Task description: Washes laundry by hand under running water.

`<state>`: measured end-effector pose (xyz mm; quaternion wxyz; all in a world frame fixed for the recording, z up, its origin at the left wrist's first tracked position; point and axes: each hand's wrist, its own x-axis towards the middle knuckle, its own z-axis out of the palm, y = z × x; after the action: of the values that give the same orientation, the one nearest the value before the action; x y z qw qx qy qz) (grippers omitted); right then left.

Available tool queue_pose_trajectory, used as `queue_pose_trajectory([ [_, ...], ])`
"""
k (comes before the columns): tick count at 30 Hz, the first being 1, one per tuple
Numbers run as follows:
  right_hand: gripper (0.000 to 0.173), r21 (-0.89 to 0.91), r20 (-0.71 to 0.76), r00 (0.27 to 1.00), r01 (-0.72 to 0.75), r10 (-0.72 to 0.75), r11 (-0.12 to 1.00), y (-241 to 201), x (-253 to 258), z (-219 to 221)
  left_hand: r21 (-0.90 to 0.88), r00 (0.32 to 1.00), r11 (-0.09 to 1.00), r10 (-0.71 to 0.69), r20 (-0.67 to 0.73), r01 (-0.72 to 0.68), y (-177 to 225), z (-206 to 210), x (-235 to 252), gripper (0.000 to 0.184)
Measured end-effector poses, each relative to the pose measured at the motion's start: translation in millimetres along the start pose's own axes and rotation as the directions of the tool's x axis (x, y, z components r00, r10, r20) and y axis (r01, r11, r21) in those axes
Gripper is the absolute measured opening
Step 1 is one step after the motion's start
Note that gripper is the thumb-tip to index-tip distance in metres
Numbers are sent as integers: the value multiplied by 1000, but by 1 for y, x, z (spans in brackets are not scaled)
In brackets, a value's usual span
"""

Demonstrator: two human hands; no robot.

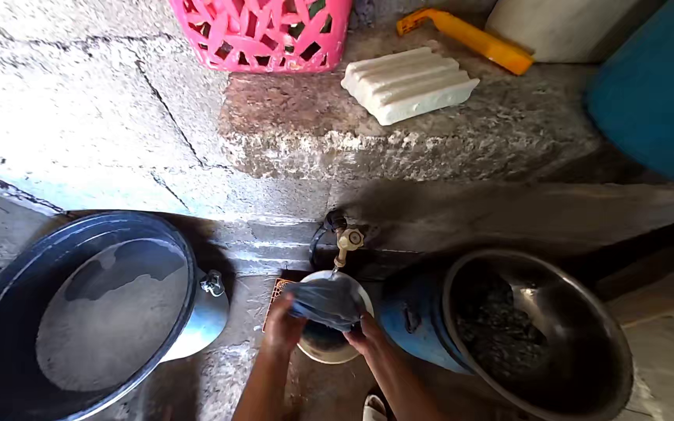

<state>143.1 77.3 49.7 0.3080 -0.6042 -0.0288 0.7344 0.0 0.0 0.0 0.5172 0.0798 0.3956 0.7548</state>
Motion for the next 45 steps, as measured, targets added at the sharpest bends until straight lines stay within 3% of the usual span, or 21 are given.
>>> queue_pose_trajectory([
  [2, 32, 18, 7, 1000, -9, 9, 1000, 4, 0, 1, -21, 991, 1000, 8, -132, -11, -11, -32, 26, 33],
  [4, 35, 8, 40, 999, -14, 14, 1000, 8, 0, 5, 109, 971, 992, -33, -235, 61, -39, -56, 44, 37],
  [7, 38, -23, 205, 978, -18, 23, 1000, 21, 7, 6, 193, 959, 958, -165, -229, 211, -83, -66, 46, 54],
  [10, 35, -50, 410, 912, -4, 24, 999, 42, 25, 6, 76, 959, 983, -146, -244, 169, -104, -55, 46, 61],
  [14, 39, -26, 467, 883, -38, 46, 999, 34, 12, 20, -29, 973, 995, 84, -214, -92, -77, -28, 52, 53],
  [17, 47, 74, 475, 879, 5, -40, 997, 23, 31, 3, -183, 995, 981, 45, -87, -60, -51, -20, 61, 40],
  [20, 51, 42, 337, 942, -7, -8, 999, 16, 67, -25, -35, 995, 999, -3, -95, 0, -32, -12, 60, 23],
  [22, 67, 41, 311, 949, -63, 47, 997, 24, 93, -35, 123, 995, 992, -19, -98, 32, -30, -2, 51, 37],
  [24, 86, 59, 410, 912, -58, 29, 997, 36, 104, -38, 236, 997, 969, -74, -20, 76, -36, 8, 39, 52],
  [25, 84, 85, 419, 908, -21, -17, 996, 37, 99, -32, 270, 994, 958, -107, 31, 95, -38, 12, 33, 53],
  [27, 70, 129, 280, 960, -10, -27, 992, 25, 66, -14, 271, 982, 954, -159, 106, 126, -41, 16, 25, 45],
  [28, 63, 158, 395, 912, 54, -113, 986, 30, 67, -24, 238, 977, 960, -178, 120, 146, -40, 14, 24, 39],
  [29, 58, 160, 336, 931, 91, -141, 983, 32, 68, -20, 193, 977, 969, -179, 113, 155, -39, 10, 25, 31],
  [31, 51, 202, 398, 892, 143, -214, 969, 43, 86, -22, 98, 988, 989, -122, 91, 113, -39, -3, 32, 19],
  [36, 43, 164, 459, 846, 221, -273, 961, 36, 65, -1, 86, 998, 995, -51, 26, 48, -63, -34, 50, 48],
  [39, 45, 126, 461, 862, 169, -209, 977, 34, 62, 1, -75, 994, 995, 71, 83, -65, -74, -32, 52, 51],
  [41, 52, 69, 421, 896, 123, -141, 990, 35, 73, -9, -62, 984, 991, 123, 129, -116, -67, -34, 58, 40],
  [43, 80, 39, 409, 912, 22, -36, 999, 36, 94, -23, 108, 989, 988, 99, 113, -111, -53, -33, 64, 56],
  [45, 101, 84, 414, 908, -102, 59, 991, 38, 103, -32, 277, 995, 958, 56, 84, -77, -46, -21, 60, 55],
])
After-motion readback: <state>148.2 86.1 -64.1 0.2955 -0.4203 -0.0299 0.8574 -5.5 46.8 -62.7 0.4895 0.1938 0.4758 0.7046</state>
